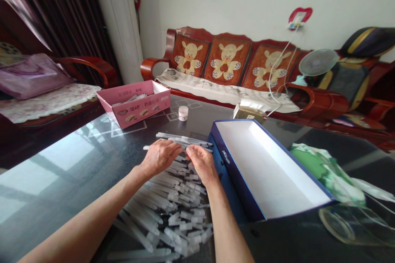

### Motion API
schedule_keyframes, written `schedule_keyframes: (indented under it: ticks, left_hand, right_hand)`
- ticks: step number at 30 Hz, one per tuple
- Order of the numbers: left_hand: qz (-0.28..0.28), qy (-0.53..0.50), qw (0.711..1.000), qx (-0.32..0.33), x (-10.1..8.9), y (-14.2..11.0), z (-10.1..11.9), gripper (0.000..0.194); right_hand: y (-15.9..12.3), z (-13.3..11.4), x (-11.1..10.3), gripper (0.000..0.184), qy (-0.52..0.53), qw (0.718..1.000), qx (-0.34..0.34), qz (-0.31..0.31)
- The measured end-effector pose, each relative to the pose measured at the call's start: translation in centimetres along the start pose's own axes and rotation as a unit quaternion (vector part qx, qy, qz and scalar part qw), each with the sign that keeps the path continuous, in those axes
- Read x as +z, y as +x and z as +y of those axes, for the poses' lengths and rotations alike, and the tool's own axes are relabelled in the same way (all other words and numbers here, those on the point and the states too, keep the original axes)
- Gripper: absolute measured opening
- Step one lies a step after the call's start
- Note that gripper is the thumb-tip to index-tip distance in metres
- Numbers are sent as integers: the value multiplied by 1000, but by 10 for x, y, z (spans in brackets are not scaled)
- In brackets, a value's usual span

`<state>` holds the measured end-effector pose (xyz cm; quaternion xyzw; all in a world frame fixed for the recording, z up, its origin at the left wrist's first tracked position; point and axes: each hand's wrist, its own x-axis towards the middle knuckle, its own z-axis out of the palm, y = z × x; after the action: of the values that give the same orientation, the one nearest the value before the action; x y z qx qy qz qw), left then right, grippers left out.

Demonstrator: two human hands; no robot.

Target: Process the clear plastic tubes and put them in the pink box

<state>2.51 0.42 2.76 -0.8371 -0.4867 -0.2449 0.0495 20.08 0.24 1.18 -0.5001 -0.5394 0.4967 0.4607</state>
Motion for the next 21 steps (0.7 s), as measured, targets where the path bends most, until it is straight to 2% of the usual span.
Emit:
schedule_keyframes:
  ticks: [5,10,15,21]
  left_hand:
    - [-3,10,1000,18,-1,-1,0,36]
    - [8,9,1000,21,0,-1,-3,37]
    - [8,22,999,28,-1,0,-2,37]
    - [5,17,1000,23,-1,0,-2,41]
  right_hand:
    - [-1,-6,1,34,-64,997,-23,19]
    - [-1,-4,1,38,-36,999,-33,-6]
    - [-1,-3,3,40,-80,996,-27,27]
    - [-1,-5,3,31,-46,998,-41,5]
